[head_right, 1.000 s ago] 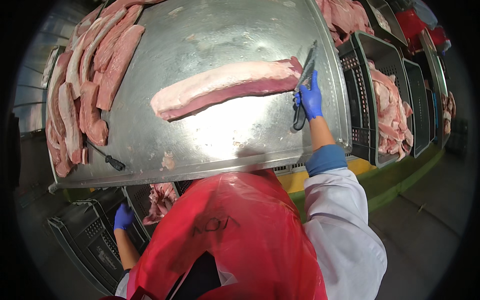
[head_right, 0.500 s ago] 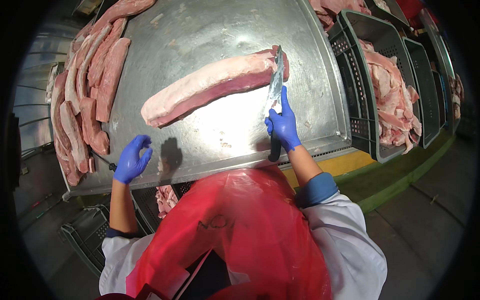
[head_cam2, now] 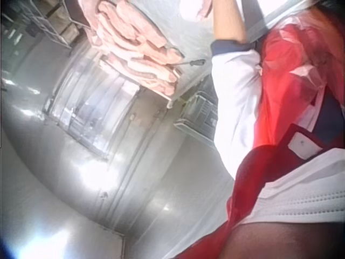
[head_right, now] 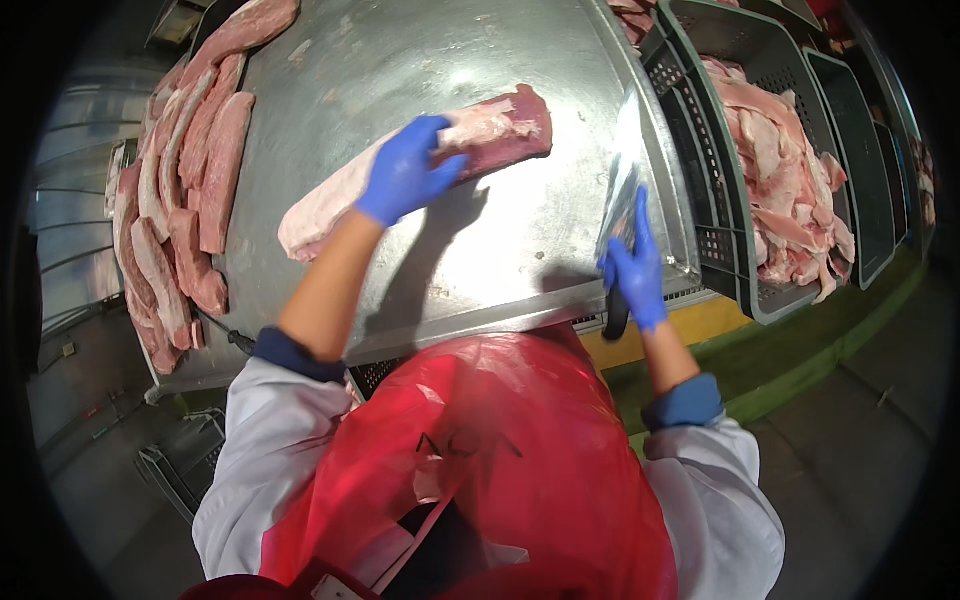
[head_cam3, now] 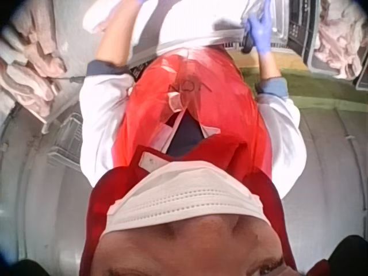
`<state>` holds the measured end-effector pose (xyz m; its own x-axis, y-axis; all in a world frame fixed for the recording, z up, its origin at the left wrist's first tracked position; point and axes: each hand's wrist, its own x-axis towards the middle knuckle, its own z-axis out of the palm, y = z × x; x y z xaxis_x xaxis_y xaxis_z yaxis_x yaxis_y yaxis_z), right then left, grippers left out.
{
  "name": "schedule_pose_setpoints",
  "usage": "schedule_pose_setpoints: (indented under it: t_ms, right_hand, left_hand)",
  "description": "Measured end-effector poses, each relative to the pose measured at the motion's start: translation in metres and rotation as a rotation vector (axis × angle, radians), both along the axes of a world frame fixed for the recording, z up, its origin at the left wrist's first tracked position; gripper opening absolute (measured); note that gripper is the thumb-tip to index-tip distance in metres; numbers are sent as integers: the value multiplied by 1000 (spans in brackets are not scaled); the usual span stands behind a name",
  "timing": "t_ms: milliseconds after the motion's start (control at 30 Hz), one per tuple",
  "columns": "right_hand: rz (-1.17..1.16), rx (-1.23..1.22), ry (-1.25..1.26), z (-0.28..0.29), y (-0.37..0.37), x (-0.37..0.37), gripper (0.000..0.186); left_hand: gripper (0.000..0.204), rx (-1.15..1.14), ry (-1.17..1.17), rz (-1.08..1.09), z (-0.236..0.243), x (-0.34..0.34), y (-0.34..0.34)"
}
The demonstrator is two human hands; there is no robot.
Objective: The person trims fat and connective tissue from large cuts of pork belly using a knife. They repeatedly slice along the meat, remove the trimmed pieces, and place them into a nearby bin while working on a stainless steel table.
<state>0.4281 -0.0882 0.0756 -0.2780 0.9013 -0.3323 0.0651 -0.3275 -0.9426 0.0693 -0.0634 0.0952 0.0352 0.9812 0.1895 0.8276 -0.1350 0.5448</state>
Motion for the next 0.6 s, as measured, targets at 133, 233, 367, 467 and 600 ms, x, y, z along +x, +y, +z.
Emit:
schedule_pose_setpoints:
  t_ms: [133,233,367,467,600]
  right_hand:
    - [-166,47,149,-20,70,-20,84]
    - [-155,107,187,-56,80,-54,86]
    - [16,76,-10,-53,106,-119,83]
    - [223,131,-295,-33,103,-137,78]
    - [401,78,-278,-58,30,-94,80]
  left_hand:
    - [38,-103,233,-105,-38,67,77]
    - [19,-62,-7,-4,-57,57,93]
    - [16,-406,-382,163,-29,50,94]
    - [16,-308,-207,65,-41,38,98]
    - [15,-366,-293,77,-40,27,104]
